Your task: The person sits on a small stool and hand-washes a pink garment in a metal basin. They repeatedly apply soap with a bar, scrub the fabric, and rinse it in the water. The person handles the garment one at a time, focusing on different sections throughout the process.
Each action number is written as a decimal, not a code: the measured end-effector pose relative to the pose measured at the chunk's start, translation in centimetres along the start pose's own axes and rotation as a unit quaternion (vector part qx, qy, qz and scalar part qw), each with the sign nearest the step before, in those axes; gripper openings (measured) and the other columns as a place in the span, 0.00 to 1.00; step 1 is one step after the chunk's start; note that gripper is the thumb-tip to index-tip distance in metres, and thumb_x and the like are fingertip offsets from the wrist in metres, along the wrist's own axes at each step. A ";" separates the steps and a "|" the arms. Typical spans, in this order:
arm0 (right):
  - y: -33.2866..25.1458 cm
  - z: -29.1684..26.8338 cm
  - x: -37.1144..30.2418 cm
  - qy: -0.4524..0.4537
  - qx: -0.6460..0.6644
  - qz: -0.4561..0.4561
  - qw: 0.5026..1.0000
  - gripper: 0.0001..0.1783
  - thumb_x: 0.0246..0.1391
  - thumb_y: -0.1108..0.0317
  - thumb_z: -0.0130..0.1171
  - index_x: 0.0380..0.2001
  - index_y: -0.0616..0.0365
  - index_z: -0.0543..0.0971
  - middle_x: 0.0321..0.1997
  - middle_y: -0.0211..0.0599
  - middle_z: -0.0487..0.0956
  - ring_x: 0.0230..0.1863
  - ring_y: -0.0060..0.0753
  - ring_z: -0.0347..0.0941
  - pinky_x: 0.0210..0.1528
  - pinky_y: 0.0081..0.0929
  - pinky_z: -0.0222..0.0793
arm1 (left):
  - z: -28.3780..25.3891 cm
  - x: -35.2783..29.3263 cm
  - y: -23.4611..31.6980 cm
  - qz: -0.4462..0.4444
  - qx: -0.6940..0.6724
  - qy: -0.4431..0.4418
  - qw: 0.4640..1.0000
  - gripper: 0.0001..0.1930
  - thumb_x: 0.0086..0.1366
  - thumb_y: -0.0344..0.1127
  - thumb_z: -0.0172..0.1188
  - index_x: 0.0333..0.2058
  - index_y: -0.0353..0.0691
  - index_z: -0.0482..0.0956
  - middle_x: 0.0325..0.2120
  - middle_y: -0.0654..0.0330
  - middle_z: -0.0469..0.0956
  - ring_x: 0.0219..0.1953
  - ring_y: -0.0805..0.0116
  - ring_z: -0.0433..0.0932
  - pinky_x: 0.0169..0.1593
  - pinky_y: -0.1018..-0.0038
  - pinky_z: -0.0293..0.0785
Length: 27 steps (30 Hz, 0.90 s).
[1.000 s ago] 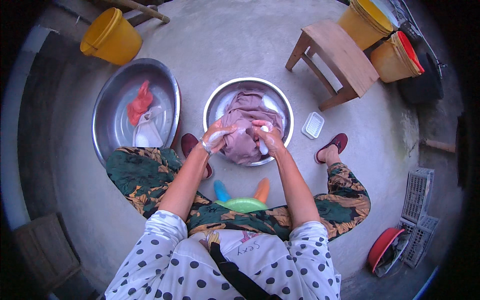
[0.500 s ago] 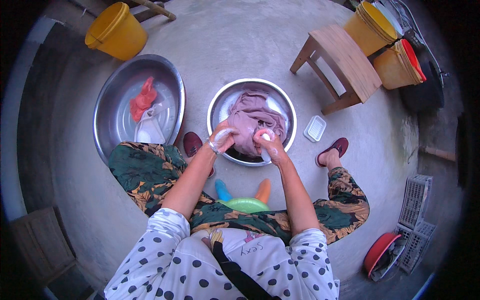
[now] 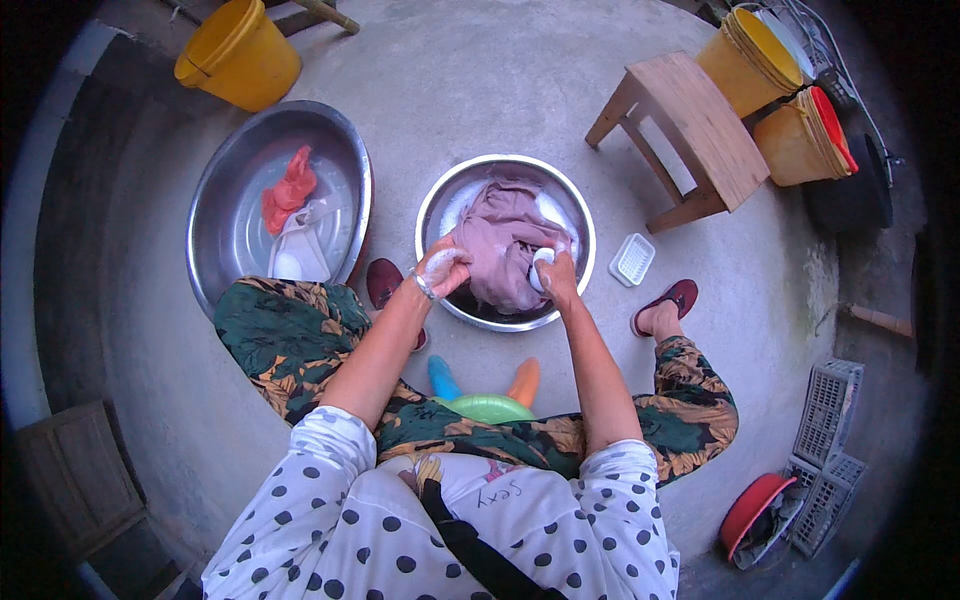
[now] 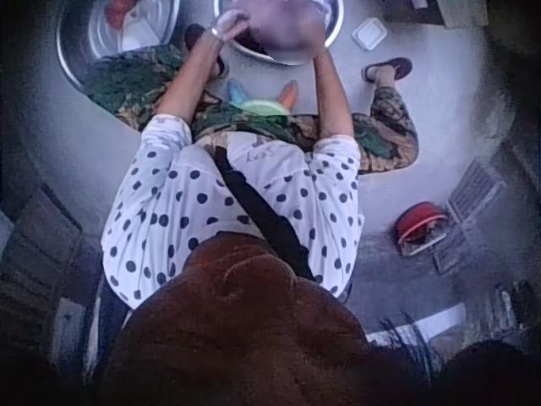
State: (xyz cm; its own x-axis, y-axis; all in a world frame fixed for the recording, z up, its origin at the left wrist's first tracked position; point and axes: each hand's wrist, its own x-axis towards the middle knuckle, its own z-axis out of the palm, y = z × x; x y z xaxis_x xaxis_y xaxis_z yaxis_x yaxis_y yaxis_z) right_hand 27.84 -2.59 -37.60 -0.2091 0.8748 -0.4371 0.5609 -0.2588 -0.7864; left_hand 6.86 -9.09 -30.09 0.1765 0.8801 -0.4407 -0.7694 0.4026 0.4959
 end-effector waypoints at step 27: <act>-1.1 3.7 -4.7 0.190 0.046 -0.033 0.980 0.21 0.45 0.65 0.55 0.41 0.67 0.68 0.32 0.43 0.72 0.36 0.38 0.69 0.43 0.29 0.63 | -4.3 2.8 -6.5 0.178 0.424 0.154 0.875 0.08 0.51 0.33 0.59 0.27 0.37 0.71 0.19 0.68 0.69 0.23 0.82 0.64 0.26 0.82 0.62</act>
State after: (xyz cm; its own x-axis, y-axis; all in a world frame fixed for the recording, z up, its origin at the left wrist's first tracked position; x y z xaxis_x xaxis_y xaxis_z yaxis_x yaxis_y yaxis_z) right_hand 25.22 -7.89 -36.29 0.0810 0.9759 -0.2025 0.4776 -0.2163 -0.8515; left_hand 9.72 -10.32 -37.73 -0.2553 0.9306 -0.2623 0.0118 0.2742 0.9616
